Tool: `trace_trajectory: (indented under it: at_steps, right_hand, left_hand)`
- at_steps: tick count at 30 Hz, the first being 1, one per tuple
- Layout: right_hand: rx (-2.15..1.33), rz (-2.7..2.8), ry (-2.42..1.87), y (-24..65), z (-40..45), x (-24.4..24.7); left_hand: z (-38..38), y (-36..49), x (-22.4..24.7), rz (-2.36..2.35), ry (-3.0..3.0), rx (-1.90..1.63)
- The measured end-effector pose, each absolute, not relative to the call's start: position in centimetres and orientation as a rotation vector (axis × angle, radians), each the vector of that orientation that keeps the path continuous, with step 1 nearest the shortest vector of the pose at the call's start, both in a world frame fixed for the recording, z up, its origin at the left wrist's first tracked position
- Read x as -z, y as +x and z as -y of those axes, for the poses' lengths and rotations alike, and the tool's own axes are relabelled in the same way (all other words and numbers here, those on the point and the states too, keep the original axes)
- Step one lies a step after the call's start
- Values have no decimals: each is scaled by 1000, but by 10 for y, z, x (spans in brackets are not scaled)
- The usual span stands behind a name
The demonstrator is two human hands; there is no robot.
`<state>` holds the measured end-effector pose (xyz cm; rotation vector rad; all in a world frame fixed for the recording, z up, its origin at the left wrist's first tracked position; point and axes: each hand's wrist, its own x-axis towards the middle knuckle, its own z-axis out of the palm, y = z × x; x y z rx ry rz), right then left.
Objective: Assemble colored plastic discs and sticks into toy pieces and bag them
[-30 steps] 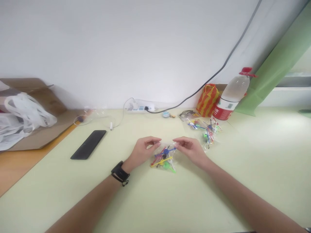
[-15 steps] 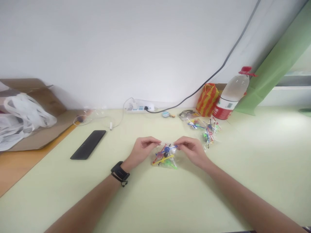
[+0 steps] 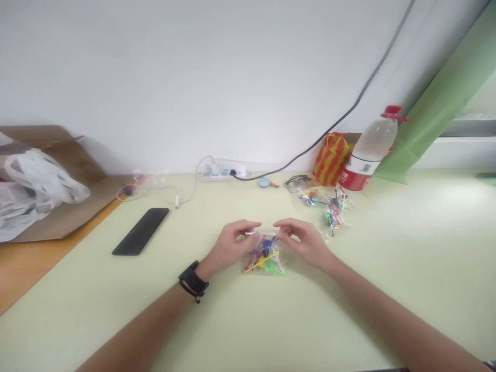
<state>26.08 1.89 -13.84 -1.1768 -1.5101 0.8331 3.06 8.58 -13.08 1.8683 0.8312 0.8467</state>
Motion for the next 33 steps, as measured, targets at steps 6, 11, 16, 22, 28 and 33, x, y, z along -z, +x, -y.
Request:
trace_trajectory:
  at_steps: [6, 11, 16, 22, 28, 33]
  right_hand:
    - [-739, 1615, -1189, 257, -13, 136]
    - [-863, 1597, -1221, 253, -13, 135]
    - [-945, 1651, -1218, 252, -13, 132]
    - [-915, 1667, -1242, 257, -12, 129]
    - [-922, 1634, -1265, 263, -13, 123]
    - [-886, 1663, -1236, 269, -14, 116]
  left_hand:
    - [-85, 31, 127, -726, 1812, -684]
    - [-85, 31, 129, -749, 1765, -677]
    - [-81, 34, 127, -741, 1742, -687]
    - [-84, 30, 123, -723, 1782, -598]
    - [-92, 23, 120, -736, 1790, -575]
    - [-98, 22, 124, -793, 1800, -720]
